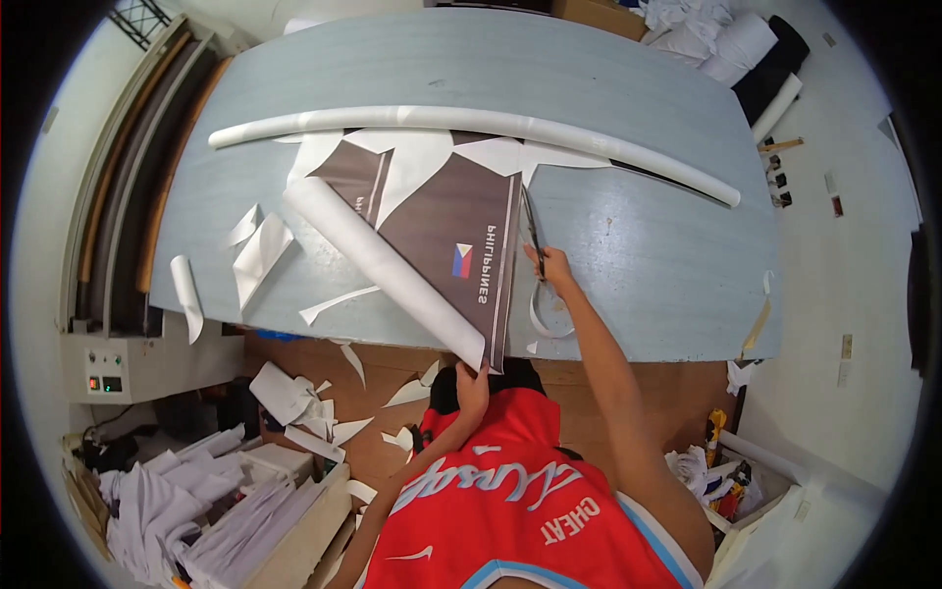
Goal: Cutting printed garment patterns from a large sheet of fabric using scissors on a production table.
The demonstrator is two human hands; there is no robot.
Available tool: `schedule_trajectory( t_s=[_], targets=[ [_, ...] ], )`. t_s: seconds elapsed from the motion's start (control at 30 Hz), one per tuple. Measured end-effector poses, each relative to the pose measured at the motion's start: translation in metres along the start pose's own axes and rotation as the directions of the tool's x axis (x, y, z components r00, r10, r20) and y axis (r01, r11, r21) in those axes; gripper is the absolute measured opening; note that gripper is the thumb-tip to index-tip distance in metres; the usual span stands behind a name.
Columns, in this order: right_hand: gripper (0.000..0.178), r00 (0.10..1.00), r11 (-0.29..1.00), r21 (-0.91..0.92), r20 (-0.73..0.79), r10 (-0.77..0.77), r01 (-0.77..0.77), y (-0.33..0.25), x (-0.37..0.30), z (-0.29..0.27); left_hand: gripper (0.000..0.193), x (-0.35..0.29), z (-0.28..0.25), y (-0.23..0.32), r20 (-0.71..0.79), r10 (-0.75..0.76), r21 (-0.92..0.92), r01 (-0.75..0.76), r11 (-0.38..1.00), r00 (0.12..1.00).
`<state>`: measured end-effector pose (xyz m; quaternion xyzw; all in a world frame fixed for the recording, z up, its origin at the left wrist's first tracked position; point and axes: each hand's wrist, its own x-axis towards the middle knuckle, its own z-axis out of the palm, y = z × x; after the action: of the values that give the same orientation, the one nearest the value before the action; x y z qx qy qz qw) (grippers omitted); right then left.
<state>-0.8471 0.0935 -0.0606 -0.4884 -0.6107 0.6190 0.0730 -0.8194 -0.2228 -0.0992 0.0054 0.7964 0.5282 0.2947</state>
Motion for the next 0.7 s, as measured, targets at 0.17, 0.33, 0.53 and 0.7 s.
schedule_trajectory(
  t_s=[0.17, 0.33, 0.53, 0.7],
  targets=[
    [0.050, 0.999, 0.971, -0.237, 0.029, -0.039, 0.044, 0.038, -0.056, -0.019, 0.044, -0.015, -0.007, 0.045, -0.250, -0.038, -0.074, 0.020, 0.997, 0.968],
    [0.057, 0.983, 0.934, -0.319, -0.026, -0.180, 0.163, 0.081, -0.090, -0.026, 0.036, -0.005, -0.037, 0.053, -0.361, -0.336, -0.291, 0.237, 0.927, 0.870],
    [0.043, 0.990, 0.939, -0.318, 0.005, -0.139, 0.134, 0.092, -0.142, -0.024, 0.025, 0.011, -0.098, 0.047, -0.558, -0.199, -0.385, -0.039, 0.922, 0.806],
    [0.041, 0.985, 0.968, -0.242, 0.172, -0.017, 0.059, 0.109, -0.211, -0.022, 0.034, 0.010, -0.132, 0.039, -0.423, -0.323, -0.570, 0.028, 0.821, 0.847]
  ],
)
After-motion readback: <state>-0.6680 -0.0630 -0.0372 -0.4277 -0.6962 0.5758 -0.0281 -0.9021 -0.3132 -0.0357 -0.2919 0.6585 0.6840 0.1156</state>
